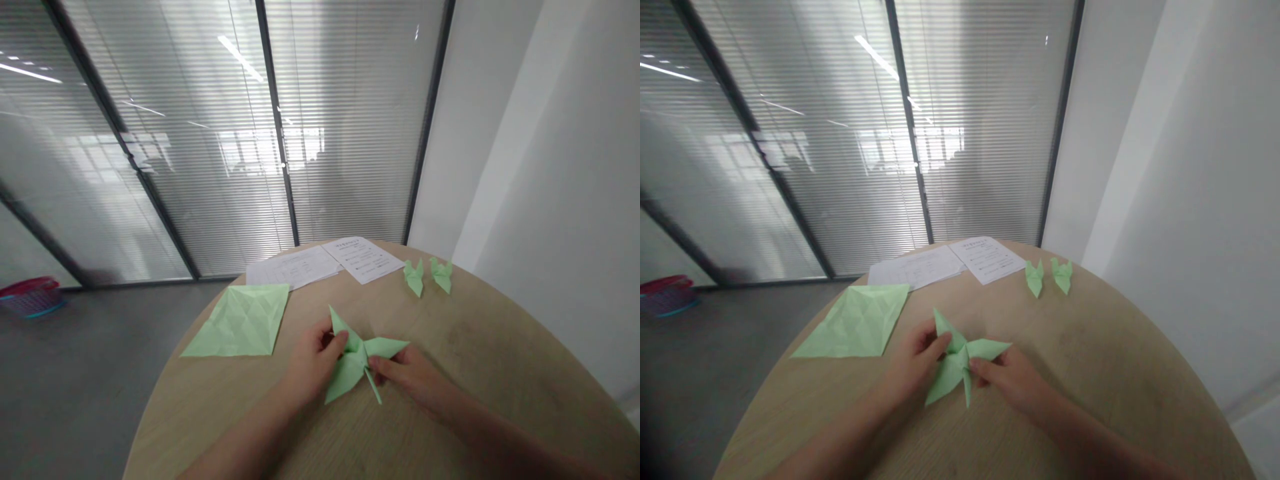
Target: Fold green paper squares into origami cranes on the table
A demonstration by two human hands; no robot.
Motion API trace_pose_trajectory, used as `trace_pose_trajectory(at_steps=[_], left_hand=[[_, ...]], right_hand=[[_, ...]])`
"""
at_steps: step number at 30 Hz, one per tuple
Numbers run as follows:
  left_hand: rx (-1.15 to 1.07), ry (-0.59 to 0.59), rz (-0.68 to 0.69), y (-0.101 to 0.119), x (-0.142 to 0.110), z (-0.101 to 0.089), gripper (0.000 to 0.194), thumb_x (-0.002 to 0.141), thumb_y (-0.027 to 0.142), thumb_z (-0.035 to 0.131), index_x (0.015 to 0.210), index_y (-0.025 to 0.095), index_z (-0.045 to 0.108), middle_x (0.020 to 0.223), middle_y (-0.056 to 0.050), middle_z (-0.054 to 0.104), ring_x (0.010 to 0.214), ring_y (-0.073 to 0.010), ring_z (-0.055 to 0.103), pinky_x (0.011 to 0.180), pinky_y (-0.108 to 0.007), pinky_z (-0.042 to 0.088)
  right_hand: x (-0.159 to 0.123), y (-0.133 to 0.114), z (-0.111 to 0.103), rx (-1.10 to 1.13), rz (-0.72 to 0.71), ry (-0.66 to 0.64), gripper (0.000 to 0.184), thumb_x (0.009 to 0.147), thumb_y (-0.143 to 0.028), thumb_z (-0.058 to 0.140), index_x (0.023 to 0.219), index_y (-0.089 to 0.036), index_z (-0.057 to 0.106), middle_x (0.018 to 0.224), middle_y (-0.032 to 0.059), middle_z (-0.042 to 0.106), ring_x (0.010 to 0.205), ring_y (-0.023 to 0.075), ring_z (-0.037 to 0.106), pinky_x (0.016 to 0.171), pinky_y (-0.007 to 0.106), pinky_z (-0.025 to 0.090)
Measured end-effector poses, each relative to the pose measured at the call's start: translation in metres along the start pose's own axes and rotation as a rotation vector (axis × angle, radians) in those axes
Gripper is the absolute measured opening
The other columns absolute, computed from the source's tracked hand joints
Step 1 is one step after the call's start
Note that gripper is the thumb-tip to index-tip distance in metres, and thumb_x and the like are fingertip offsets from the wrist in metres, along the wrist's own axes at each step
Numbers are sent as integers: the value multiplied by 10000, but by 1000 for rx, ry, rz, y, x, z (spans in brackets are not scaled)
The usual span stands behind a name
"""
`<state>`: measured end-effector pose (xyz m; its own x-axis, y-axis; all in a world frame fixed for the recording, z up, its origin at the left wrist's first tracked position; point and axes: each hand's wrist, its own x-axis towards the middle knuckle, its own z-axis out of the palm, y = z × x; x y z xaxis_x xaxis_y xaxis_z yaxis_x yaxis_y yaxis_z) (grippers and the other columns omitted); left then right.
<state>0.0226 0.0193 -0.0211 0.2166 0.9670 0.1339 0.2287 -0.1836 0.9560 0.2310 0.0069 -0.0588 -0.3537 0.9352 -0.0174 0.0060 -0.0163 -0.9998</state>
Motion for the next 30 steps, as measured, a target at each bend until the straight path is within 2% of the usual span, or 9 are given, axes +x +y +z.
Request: trace_pose_trajectory(at_steps=[4,8,10,12,14,17,21,24,30], left_hand=[[-257,-15,-217,2,2,-1,266,905,444,665,897,182,619,735,9,650,637,-137,619,609,-254,487],[-419,-46,-321,3,2,-3,309,857,454,738,914,180,605,652,36,609,530,-91,543,520,-195,396],[-500,-74,-355,0,2,-2,324,817,426,782,921,172,610,670,32,612,532,-82,535,531,-195,410],[-539,-79,-390,-3,2,0,351,800,384,796,1015,165,626,712,25,625,565,-90,559,575,-214,455],[-476,-39,-396,-6,2,3,475,822,350,772,1229,175,600,756,23,638,610,-116,596,611,-242,485],[-173,69,-243,-9,3,4,572,878,310,702,1416,207,535,861,-6,667,707,-159,641,644,-276,508],[221,134,219,-2,0,-4,258,951,241,567,1140,221,741,1164,-98,678,1031,-228,671,837,-364,558],[351,114,483,10,-5,-12,268,992,191,507,1053,223,766,1113,-93,715,1079,-225,668,957,-407,533],[496,-68,653,24,-11,-11,84,932,214,693,994,215,749,1020,-78,752,961,-217,687,887,-382,546]], right_hand=[[-3,-4,0,29,-31,29,365,782,-565,806,769,-220,690,722,19,650,706,200,590,705,333,469],[-5,-3,-2,21,-62,39,303,780,-514,825,852,-236,727,750,32,691,730,228,631,729,362,486],[-5,-2,-2,6,-82,36,266,779,-483,833,847,-247,733,748,32,694,731,234,638,725,366,493],[-6,-1,-1,-10,-106,26,235,785,-462,832,826,-251,737,759,28,691,736,230,636,717,356,496],[-7,-1,0,-9,-116,25,219,790,-455,828,827,-257,743,787,25,699,762,229,638,730,354,503],[-8,-2,1,4,-101,33,237,784,-483,824,833,-262,758,801,29,718,773,240,641,748,370,514],[-4,-8,1,71,-77,43,312,798,-549,790,803,-238,769,771,38,718,728,235,634,724,372,513],[0,-9,0,140,-69,95,352,796,-578,785,795,-229,748,728,24,687,668,205,597,664,341,488],[1,-7,0,82,-102,119,390,794,-580,794,723,-214,682,662,12,616,644,188,559,650,332,466]])
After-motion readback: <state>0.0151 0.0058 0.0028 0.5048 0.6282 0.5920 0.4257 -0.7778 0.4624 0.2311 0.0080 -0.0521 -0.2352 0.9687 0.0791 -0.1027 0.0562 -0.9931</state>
